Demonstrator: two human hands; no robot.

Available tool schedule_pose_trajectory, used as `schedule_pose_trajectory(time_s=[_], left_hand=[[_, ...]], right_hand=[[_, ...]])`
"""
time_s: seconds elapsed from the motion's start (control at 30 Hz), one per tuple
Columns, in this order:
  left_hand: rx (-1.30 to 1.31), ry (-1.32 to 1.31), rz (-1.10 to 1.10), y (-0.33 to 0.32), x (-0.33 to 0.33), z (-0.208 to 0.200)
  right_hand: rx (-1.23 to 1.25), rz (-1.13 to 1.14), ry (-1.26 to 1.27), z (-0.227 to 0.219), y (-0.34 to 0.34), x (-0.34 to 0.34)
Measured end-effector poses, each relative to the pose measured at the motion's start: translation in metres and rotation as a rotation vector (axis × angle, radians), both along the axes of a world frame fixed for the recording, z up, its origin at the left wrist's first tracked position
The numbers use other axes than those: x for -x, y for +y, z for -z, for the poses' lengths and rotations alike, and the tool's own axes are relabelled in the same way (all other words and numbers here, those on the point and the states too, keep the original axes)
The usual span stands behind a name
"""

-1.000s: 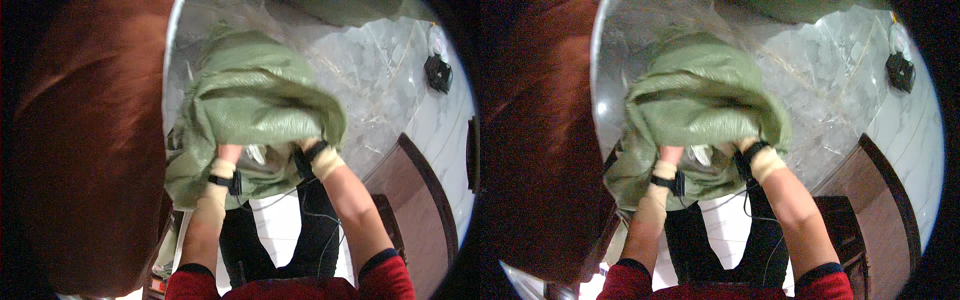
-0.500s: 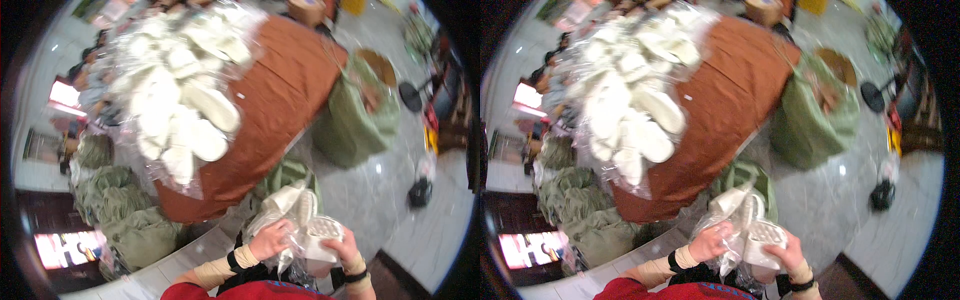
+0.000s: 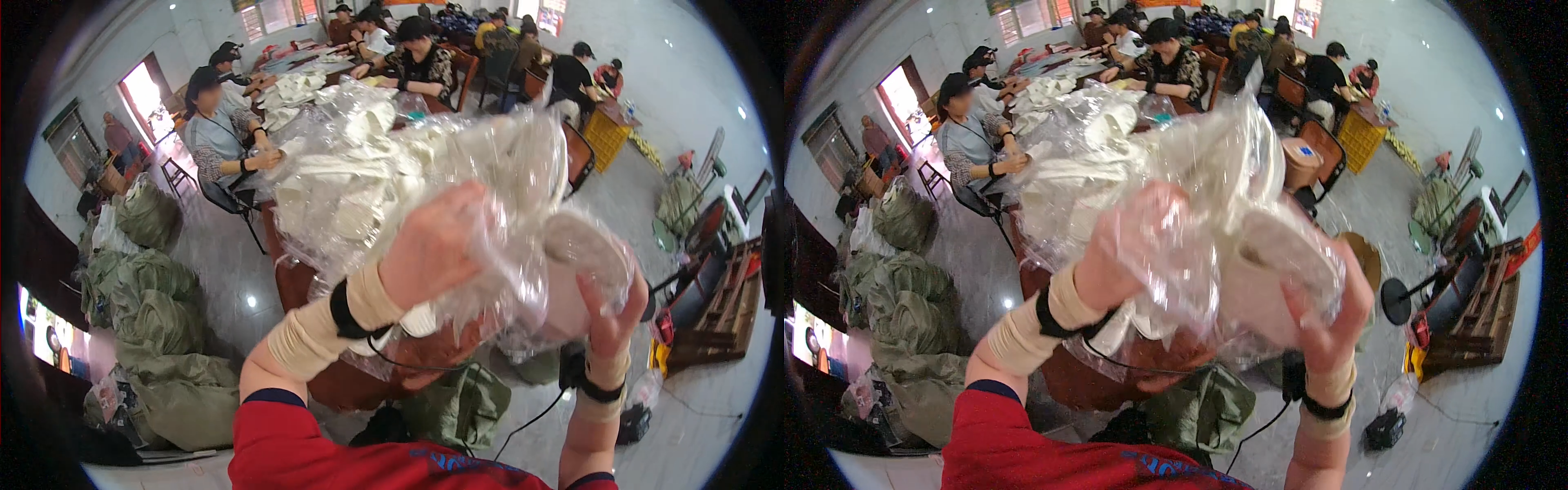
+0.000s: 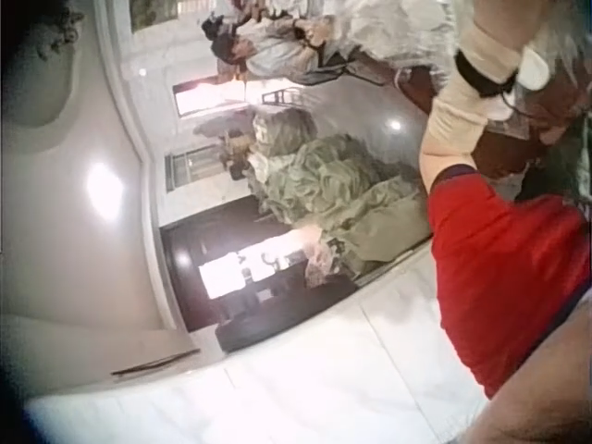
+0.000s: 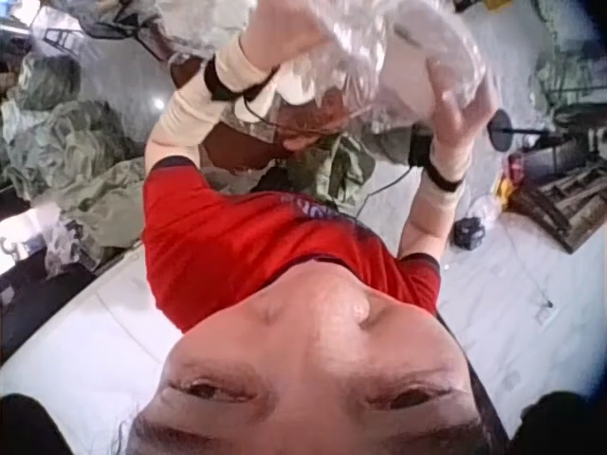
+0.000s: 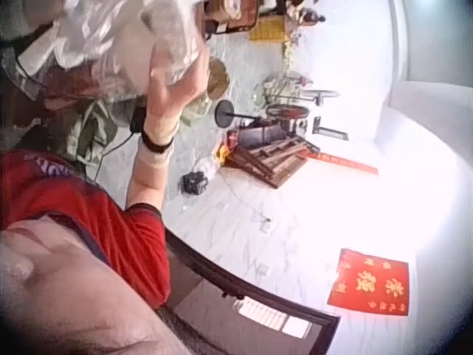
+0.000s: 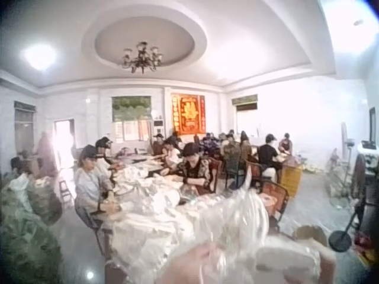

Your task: Organizing and bagging white shoe insoles and outsoles in a manufacturing setting.

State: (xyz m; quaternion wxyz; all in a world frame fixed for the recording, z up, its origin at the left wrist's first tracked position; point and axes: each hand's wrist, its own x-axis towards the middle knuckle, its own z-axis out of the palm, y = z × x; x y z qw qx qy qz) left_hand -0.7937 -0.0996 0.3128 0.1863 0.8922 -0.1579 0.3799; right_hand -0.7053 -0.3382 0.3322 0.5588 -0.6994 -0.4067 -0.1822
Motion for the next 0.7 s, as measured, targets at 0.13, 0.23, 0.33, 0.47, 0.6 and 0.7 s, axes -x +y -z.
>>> schedule_pose_trajectory(time_s=[0.13, 0.23, 0.33, 0.47, 0.6, 0.7], left_hand=[[-0.245, -0.141, -0.212, 0.112, -0.028, -0.045], [-0.469, -0.112, -0.304, 0.222, -0.052, -0.035], [-0.306, 0.042, -0.425, 0.32, -0.081, 0.017], [0.172, 0.066, -0.652, 0.405, -0.125, 0.127], [0.45, 0.745, -0.848, 0.433, -0.154, 0.181], [0.167, 0.698, -0.882, 0.454, -0.155, 0.219]], right_hand=[[-0.086, -0.124, -0.001, -0.014, 0.122, -0.045], [-0.021, -0.038, -0.353, 0.004, 0.208, -0.067], [0.261, -0.058, -0.271, 0.06, 0.274, -0.079], [0.66, -0.179, -0.354, 0.177, 0.298, -0.096], [0.757, -0.165, -0.217, 0.214, 0.275, -0.082], [0.804, -0.155, -0.162, 0.225, 0.261, -0.079]])
